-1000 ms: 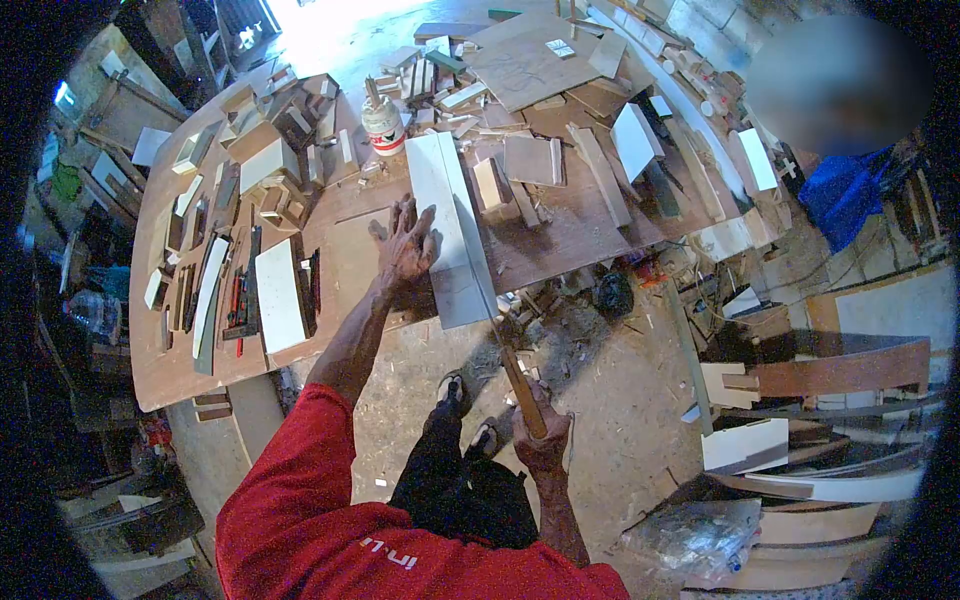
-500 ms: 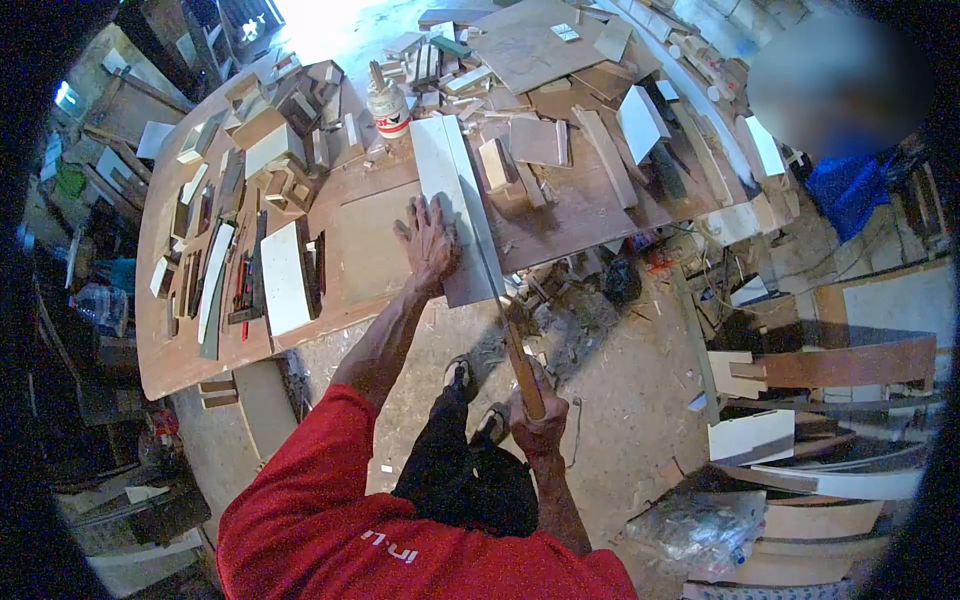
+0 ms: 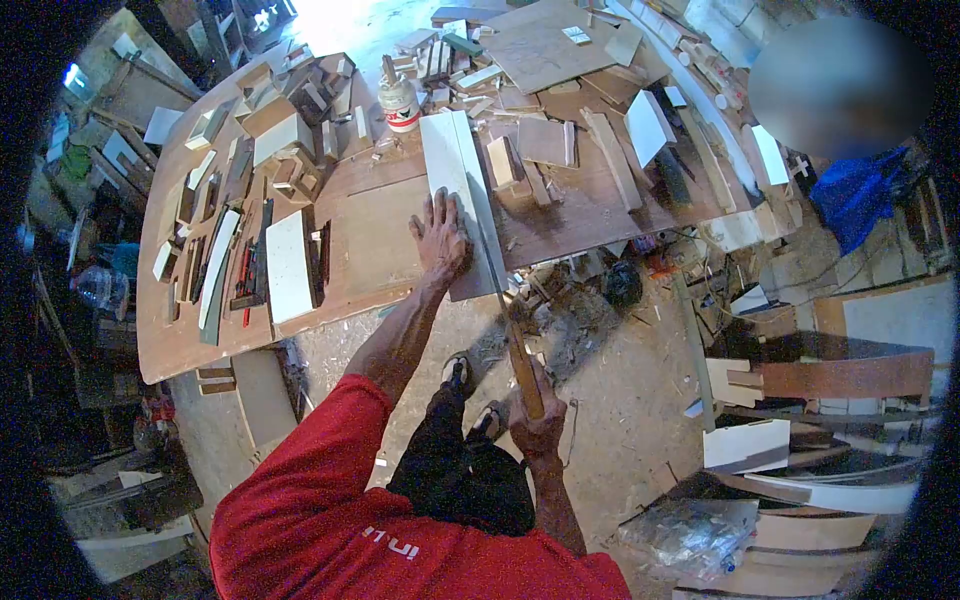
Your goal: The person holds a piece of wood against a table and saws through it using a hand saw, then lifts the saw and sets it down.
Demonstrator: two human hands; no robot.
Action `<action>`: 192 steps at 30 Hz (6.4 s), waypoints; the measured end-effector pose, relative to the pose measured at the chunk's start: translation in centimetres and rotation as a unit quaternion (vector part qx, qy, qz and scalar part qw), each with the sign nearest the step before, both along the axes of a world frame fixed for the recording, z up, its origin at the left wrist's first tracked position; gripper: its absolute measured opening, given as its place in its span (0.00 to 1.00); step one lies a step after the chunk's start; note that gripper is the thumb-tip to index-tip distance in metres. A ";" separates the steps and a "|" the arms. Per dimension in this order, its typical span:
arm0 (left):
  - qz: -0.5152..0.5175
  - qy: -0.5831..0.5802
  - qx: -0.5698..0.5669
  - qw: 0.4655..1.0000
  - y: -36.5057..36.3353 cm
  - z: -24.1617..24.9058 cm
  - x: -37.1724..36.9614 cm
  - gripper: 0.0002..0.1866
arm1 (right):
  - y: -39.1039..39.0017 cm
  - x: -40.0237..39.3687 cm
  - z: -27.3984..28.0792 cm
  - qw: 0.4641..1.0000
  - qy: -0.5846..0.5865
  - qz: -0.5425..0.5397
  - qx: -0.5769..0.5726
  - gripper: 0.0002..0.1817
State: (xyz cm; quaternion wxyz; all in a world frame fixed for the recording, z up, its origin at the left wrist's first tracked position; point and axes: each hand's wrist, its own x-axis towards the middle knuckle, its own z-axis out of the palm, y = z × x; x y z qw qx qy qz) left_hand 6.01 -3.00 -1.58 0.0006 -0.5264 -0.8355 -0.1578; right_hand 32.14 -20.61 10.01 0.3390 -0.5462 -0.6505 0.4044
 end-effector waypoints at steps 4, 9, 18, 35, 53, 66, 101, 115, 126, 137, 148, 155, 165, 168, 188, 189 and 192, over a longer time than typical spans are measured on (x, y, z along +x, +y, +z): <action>0.014 -0.002 -0.004 1.000 0.2 0.6 0.4 0.36 | -1.9 1.5 2.6 0.996 -0.023 -0.016 -0.080 0.24; -0.045 0.009 0.025 0.999 0.0 -0.4 -0.3 0.41 | -1.2 0.9 2.0 0.998 -0.007 -0.012 -0.059 0.24; -0.034 -0.023 0.013 0.999 -0.5 1.5 0.2 0.41 | -1.3 1.2 4.8 0.998 -0.011 -0.006 -0.069 0.26; 0.038 -0.007 0.053 0.998 0.1 -0.7 0.0 0.34 | 1.9 -0.9 2.9 0.998 -0.035 0.007 -0.049 0.24; 0.043 0.015 0.028 0.999 0.9 -0.4 0.4 0.40 | 2.2 -0.5 4.5 0.997 -0.026 0.003 -0.076 0.25; 0.016 -0.005 0.068 0.998 0.6 -0.6 0.2 0.37 | 3.0 -0.7 4.7 0.987 -0.067 0.020 -0.144 0.23; 0.031 -0.015 0.043 0.998 0.8 0.9 0.4 0.41 | 2.5 0.3 4.6 0.995 -0.040 0.022 -0.083 0.25; 0.020 -0.012 0.056 0.998 0.0 1.2 0.6 0.38 | 1.7 0.8 3.8 0.998 -0.012 -0.020 -0.059 0.24; 0.025 0.023 0.022 0.999 0.4 0.6 0.6 0.41 | 2.8 0.5 2.4 0.999 -0.023 0.011 0.023 0.22; 0.024 0.054 0.002 0.998 2.1 -0.2 0.2 0.39 | 3.3 -0.5 3.3 0.997 -0.041 0.015 -0.071 0.23; 0.001 -0.030 0.009 0.999 1.1 1.0 0.6 0.37 | 2.2 0.8 3.0 0.997 -0.040 0.020 -0.060 0.21; -0.003 -0.033 0.015 0.999 0.7 1.2 0.8 0.37 | 2.3 0.2 3.2 0.996 -0.014 -0.001 -0.085 0.23; 0.011 0.003 0.019 1.000 1.9 -1.1 -0.1 0.38 | 2.8 0.1 2.4 0.990 -0.076 0.007 -0.117 0.22; 0.010 0.019 -0.026 0.999 2.0 -1.7 -0.2 0.37 | -0.2 2.1 2.4 0.997 -0.045 0.012 -0.070 0.22; 0.010 0.011 -0.080 0.997 0.3 0.9 0.6 0.40 | -0.2 3.0 1.8 0.997 -0.058 0.025 0.033 0.20; 0.008 0.025 -0.054 0.998 0.2 0.2 0.7 0.39 | -0.4 3.2 1.9 0.998 -0.055 0.014 0.016 0.20; 0.013 0.051 -0.009 0.999 2.2 -1.3 -0.1 0.39 | 1.8 1.0 2.2 0.998 -0.049 0.012 -0.036 0.20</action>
